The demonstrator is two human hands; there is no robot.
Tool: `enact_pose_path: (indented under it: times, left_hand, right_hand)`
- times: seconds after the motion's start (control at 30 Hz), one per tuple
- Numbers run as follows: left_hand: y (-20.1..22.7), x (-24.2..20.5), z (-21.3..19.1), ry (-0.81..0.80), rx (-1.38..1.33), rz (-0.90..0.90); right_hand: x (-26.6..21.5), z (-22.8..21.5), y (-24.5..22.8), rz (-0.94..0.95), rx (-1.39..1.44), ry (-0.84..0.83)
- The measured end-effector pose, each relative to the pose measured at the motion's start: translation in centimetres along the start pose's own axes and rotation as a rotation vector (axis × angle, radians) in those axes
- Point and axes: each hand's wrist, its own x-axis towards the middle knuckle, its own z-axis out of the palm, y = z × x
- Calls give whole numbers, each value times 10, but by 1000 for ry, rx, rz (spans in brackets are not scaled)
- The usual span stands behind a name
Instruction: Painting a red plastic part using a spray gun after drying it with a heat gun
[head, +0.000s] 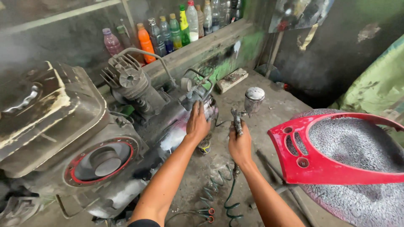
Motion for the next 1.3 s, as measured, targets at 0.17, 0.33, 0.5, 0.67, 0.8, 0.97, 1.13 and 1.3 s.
enact_pose_path:
  times: [0.17,0.33,0.5,0.67,0.8,0.97,1.13,1.3]
  left_hand:
    - [-8,15,12,46,3,47]
    - [-15,21,15,74,52,86]
    - [-25,38,32,23,139,106]
    - [-31,65,55,5,159,86]
    - [-28,82,53,-16,234,84]
    - [-11,68,37,4,190,80]
    - [-9,46,59,-43,78,20]
    - [32,4,34,-108,-99,57]
  right_hand:
    - [35,36,19,5,4,-6]
    - [58,63,28,4,56,-7]
    - [72,82,31,-45,23,-15]
    - [79,83,22,-60,37,6]
    - [86,77,23,-28,50,24]
    - [75,59,20,21,40,20]
    - [52,30,16,6,3,56]
    - [17,-5,-7,-65,-114,108]
